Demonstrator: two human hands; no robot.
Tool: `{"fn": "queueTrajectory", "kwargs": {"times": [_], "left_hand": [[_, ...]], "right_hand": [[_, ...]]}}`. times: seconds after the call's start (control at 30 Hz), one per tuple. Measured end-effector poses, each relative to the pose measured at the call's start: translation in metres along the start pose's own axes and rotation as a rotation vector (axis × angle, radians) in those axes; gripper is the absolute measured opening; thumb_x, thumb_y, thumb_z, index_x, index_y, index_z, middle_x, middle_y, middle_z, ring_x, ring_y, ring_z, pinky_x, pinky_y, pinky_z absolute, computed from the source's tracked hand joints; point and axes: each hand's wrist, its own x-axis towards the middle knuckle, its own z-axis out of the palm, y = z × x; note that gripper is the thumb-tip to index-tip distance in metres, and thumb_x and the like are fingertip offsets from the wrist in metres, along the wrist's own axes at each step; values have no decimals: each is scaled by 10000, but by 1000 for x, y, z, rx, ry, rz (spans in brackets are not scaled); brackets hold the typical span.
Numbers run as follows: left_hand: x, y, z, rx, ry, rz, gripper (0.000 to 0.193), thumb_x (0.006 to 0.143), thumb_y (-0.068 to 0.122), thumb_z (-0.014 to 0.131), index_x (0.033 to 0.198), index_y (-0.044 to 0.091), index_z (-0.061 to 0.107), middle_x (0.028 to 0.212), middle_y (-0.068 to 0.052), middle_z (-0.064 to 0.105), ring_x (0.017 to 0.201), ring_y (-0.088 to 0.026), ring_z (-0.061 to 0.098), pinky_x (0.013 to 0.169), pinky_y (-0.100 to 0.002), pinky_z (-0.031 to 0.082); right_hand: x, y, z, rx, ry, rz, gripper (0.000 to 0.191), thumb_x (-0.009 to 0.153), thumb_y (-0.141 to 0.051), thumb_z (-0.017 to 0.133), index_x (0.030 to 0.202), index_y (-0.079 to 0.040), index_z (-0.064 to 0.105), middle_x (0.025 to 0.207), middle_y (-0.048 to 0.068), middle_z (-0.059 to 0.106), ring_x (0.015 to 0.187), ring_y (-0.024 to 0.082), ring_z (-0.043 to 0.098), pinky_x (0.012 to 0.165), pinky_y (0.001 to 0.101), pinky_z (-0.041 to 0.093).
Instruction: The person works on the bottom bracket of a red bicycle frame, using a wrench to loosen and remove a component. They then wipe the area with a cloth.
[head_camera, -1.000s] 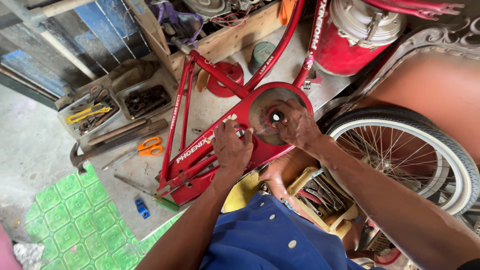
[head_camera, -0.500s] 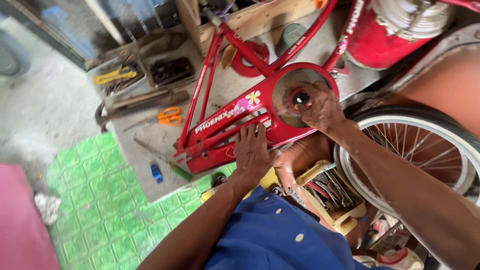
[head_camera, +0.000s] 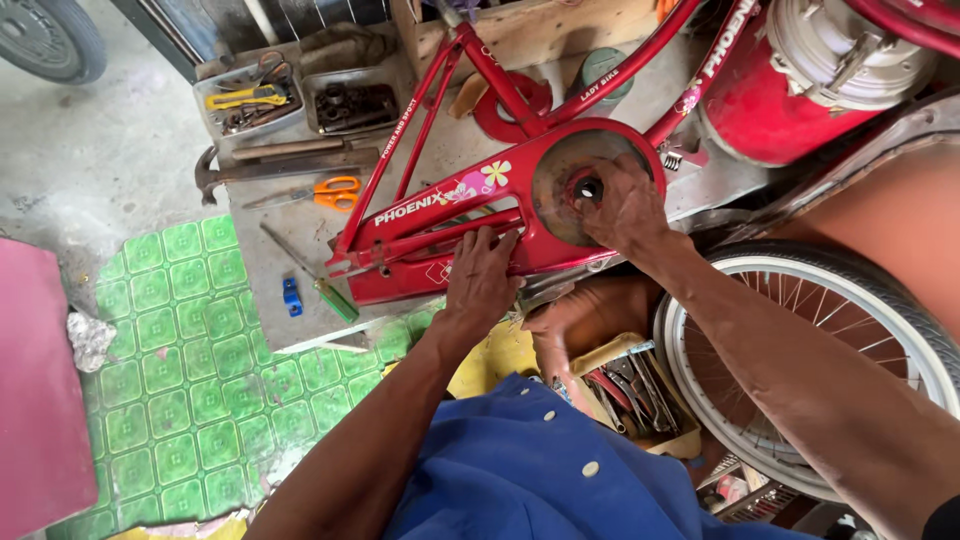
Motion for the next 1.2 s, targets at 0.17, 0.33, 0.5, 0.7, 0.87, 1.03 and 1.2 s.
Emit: {"fn": "queueTrajectory", "kwargs": {"times": [0.17,0.33,0.5,0.7,0.87,1.03,1.2], "left_hand": [[3,-2,-1,2,-11,-20,741,669,155,874,1356,85,606,1212,-178,559,1177,-385,510,1048,-515,407],[5,-5,-6,23,-41,-29,749,663,184,876,1360,107,614,1219,-161,560,1212,-373,495,1040,-560,400],[9,-9,-11,4,-105,-58,752,655,210,878,1355,122,617,1231,-136,561,1237,-348,481,990,-613,393],[12,-12,-12,43,-113,-26,753,669,220,859,1375,127,613,1222,-134,565,1242,-341,484,989,-590,404],[13,-13,-12,49,-107,-23,759,655,245,862,1362,119,614,1213,-130,571,1238,-337,486,1001,-596,388],[15,-11,-15,64,-143,-33,746,668,241,856,1361,111,613,1226,-132,566,1247,-338,480,993,-602,385],[16,-10,-18,57,-159,-42,756,674,242,852,1377,114,604,1228,-130,567,1248,-333,481,987,-601,385]], "right_hand": [[1,-8,-7,38,-8,2,521,802,-154,765,1311,-103,667,1282,223,613,1159,443,613,996,481,523],[1,-14,-11,68,-20,25,523,792,-124,766,1302,-82,661,1252,229,612,1146,443,612,986,483,526],[-1,-13,-10,36,-22,-49,523,805,-100,754,1317,-62,652,1222,251,610,1119,447,617,985,478,534],[5,-11,-10,78,-18,-49,507,793,-121,766,1286,-73,660,1201,236,625,1090,422,633,979,451,541],[6,-12,-13,57,-55,3,489,788,-139,789,1258,-84,667,1200,220,628,1093,408,635,968,449,537],[8,-12,-17,26,-62,-37,511,795,-100,744,1300,-118,667,1207,196,642,1098,398,642,961,448,551],[9,-14,-19,27,-57,-108,524,776,-88,753,1293,-117,671,1205,194,651,1085,401,634,943,468,541]]}}
